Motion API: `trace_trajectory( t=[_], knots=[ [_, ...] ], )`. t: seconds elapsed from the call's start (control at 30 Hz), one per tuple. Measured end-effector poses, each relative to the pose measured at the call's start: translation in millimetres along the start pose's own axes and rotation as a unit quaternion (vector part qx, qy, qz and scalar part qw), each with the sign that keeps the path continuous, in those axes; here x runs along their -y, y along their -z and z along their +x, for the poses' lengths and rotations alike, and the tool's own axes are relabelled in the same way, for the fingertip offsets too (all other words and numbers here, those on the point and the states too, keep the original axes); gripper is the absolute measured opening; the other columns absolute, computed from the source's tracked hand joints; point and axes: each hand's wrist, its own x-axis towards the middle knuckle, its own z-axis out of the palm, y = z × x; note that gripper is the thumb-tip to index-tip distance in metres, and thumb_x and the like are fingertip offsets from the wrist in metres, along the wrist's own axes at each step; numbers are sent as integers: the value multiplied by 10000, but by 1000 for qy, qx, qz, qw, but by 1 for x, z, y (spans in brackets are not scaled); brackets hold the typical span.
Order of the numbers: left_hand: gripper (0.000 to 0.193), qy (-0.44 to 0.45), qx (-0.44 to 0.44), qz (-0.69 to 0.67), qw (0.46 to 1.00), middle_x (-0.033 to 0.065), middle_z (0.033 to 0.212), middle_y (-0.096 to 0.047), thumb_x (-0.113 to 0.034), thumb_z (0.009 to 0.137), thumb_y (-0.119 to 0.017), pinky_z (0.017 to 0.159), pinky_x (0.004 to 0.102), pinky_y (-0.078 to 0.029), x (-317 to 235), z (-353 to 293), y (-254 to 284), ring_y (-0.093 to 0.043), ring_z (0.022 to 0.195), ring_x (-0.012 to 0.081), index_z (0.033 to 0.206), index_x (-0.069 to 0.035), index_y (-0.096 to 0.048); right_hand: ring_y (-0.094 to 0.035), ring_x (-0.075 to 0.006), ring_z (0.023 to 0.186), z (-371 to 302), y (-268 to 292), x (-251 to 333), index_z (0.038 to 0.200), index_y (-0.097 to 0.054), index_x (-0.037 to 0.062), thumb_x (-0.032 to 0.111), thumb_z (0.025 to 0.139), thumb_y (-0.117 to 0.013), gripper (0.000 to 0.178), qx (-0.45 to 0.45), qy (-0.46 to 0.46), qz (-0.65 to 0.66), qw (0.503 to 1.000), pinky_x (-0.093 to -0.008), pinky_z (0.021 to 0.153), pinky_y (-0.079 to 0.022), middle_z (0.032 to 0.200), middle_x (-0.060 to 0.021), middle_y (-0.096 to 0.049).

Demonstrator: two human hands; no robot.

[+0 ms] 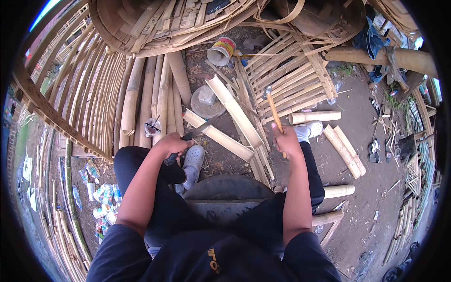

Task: The person shapes a piece of wood using a cleaver and a hammer. The person holds the wood piece by hand, positioning the blade against the wood and striking the back of the blade with a hammer to split or shave off sections, eventually smoothing the edge with the cleaver blade.

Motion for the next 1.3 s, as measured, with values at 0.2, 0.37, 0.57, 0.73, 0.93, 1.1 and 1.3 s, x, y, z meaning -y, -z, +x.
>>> trace_trajectory(
  t=[0.2, 0.37, 0.57, 0.73, 0.93, 1.1, 1.3],
  knots=[
    [486, -23, 47, 55, 997, 74, 567, -532, -369, 879, -645, 448, 347, -431, -15, 16, -39, -496, 464, 173, 613, 27, -555, -449, -122, 383, -6, -8, -98, 776, -572, 1, 368, 947, -572, 404, 53, -75, -85, 992, -298, 369, -356, 562, -51, -520],
    [471, -2, 114, -28, 993, 58, 577, -519, -354, 938, -566, 440, 336, -414, -15, 37, -83, -471, 464, 152, 617, -12, -523, -492, -166, 395, 2, -12, -129, 754, -574, -22, 351, 942, -563, 418, 95, -84, -168, 978, -343, 398, -390, 544, -76, -527],
    [323, 89, 192, -233, 949, 31, 603, -479, -312, 979, -462, 480, 355, -441, -12, 64, -150, -474, 496, 162, 773, -64, -479, -512, -181, 399, 17, -9, -143, 711, -558, -36, 319, 945, -541, 426, 62, -116, -143, 981, -359, 392, -393, 519, -89, -519],
    [282, 117, 193, -323, 919, 28, 602, -477, -315, 985, -437, 487, 353, -455, -2, 86, -183, -477, 502, 156, 824, -85, -467, -563, -219, 417, 24, -11, -145, 768, -584, -91, 310, 950, -530, 445, 50, -102, -150, 982, -378, 426, -446, 542, -136, -566],
    [247, 133, 207, -313, 917, -13, 599, -463, -324, 1004, -381, 494, 321, -439, -15, 86, -200, -442, 475, 103, 869, -123, -432, -566, -213, 432, 21, -12, -150, 754, -578, -56, 337, 956, -518, 446, 77, -97, -152, 981, -375, 427, -435, 525, -120, -551],
    [199, 152, 239, -370, 885, -15, 611, -460, -304, 1001, -380, 499, 321, -441, -9, 99, -201, -444, 478, 95, 906, -135, -424, -591, -245, 472, 21, -18, -144, 799, -595, -80, 348, 958, -518, 462, 112, -87, -169, 975, -393, 495, -467, 557, -148, -578],
    [188, 159, 240, -372, 882, -23, 610, -457, -314, 998, -386, 502, 318, -440, -16, 96, -204, -443, 477, 91, 924, -146, -428, -659, -309, 625, 35, -25, -167, 871, -612, -88, 341, 946, -533, 442, 76, 47, -290, 953, -427, 604, -502, 736, -230, -642]
  ],
)
